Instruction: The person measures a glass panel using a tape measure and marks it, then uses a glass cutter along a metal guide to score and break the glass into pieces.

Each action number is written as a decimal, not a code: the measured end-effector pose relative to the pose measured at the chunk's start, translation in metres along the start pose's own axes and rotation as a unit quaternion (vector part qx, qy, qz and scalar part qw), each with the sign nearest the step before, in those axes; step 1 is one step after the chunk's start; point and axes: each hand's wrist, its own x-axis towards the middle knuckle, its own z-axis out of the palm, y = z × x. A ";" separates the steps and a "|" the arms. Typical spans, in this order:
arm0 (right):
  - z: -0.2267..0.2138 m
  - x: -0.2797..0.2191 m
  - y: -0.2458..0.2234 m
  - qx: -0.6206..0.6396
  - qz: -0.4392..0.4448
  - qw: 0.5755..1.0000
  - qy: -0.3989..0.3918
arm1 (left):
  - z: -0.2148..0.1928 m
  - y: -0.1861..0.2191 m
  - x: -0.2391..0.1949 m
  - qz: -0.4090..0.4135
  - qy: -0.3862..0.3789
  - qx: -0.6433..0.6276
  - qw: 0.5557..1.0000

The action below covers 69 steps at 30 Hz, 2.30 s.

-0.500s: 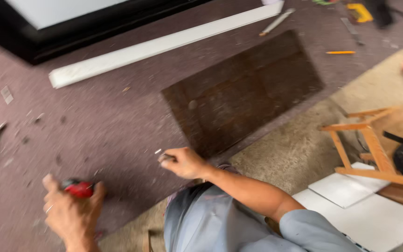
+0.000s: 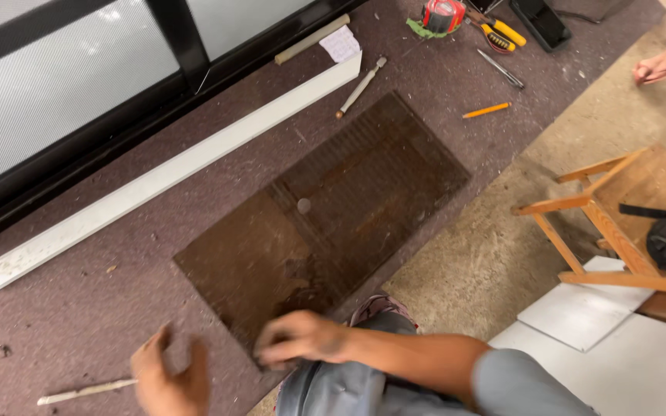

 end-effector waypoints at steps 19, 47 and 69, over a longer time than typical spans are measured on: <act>-0.114 -0.105 0.057 0.380 0.129 0.818 0.413 | 0.244 0.166 0.127 0.140 -0.050 0.166 0.975; -0.134 -0.143 0.139 0.165 -0.135 0.655 0.725 | 0.221 0.327 0.065 0.360 -0.163 -0.052 0.917; -0.284 -0.283 -0.232 -0.540 -0.169 0.704 0.430 | 0.059 0.327 0.105 -0.065 -0.001 -0.026 0.998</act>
